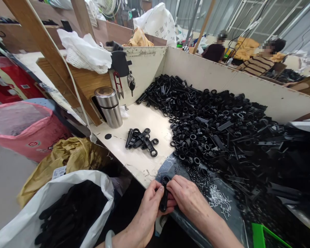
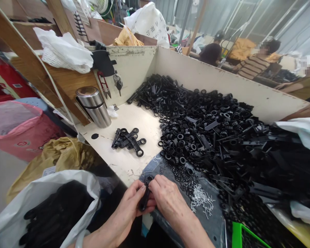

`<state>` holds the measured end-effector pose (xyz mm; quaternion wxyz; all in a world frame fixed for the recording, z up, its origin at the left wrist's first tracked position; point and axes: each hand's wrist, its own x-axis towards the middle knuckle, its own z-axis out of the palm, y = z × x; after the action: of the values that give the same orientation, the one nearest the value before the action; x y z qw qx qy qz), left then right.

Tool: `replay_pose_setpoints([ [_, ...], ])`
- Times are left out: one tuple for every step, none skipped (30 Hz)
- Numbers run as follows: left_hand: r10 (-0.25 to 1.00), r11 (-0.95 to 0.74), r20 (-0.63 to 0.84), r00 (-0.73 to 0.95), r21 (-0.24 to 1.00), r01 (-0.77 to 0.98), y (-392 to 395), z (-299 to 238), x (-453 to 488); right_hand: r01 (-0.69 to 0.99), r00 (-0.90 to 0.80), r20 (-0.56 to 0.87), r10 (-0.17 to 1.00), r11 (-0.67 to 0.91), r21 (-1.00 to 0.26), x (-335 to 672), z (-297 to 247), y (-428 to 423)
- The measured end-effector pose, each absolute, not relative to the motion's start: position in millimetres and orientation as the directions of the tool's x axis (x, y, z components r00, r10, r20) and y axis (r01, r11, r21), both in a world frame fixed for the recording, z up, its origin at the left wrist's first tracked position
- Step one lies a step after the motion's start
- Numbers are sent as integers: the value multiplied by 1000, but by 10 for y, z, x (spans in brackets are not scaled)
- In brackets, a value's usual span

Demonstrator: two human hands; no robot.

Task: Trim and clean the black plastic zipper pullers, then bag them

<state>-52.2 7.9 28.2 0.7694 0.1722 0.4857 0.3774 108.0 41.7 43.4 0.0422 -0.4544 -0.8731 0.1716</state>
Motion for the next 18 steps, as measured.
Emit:
replay_pose_setpoints([
  [751,652,-615,238,636,-413,78,279,-518,788,-575,-84,814,523,-325,1072,427,412],
  [754,650,-612,239,638,-413,78,276,-514,795,-569,-86,818,520,-313,1064,422,409],
  [756,647,-609,241,639,-416,78,273,-511,800,-565,-89,820,519,-299,1056,419,406],
  [756,647,-608,242,637,-419,77,269,-508,805,-564,-92,821,520,-286,1046,420,404],
  [757,645,-608,240,636,-424,76,265,-506,809,-562,-95,822,521,-273,1033,424,403],
  [758,643,-606,241,634,-429,74,261,-504,813,-560,-98,823,522,-260,1017,432,401],
  [760,641,-604,241,632,-436,73,259,-503,817,-556,-101,825,521,-248,997,443,398],
  [763,636,-600,240,631,-444,71,258,-503,821,-552,-102,827,519,-236,973,456,394],
  [767,630,-595,239,630,-454,69,257,-505,825,-549,-102,830,518,-225,945,468,390],
  [773,623,-590,235,632,-462,69,257,-510,829,-545,-101,832,517,-213,916,480,383],
  [779,614,-583,230,636,-467,69,256,-517,831,-545,-99,833,519,-201,887,491,374],
  [785,606,-577,225,644,-467,70,253,-526,831,-546,-97,832,524,-187,860,498,361],
  [789,602,-574,218,652,-461,73,248,-536,830,-549,-93,831,530,-173,837,504,343],
  [789,602,-576,214,659,-451,77,240,-548,829,-553,-89,828,537,-158,819,508,319],
  [785,608,-581,214,661,-440,83,229,-559,827,-557,-86,826,543,-142,804,511,289],
  [778,619,-588,220,658,-429,91,215,-569,826,-561,-82,824,549,-127,793,515,252],
  [770,630,-596,226,654,-420,98,197,-577,825,-563,-77,823,554,-110,782,520,210],
  [763,639,-604,231,650,-411,106,176,-582,825,-563,-71,823,557,-92,769,528,166],
])
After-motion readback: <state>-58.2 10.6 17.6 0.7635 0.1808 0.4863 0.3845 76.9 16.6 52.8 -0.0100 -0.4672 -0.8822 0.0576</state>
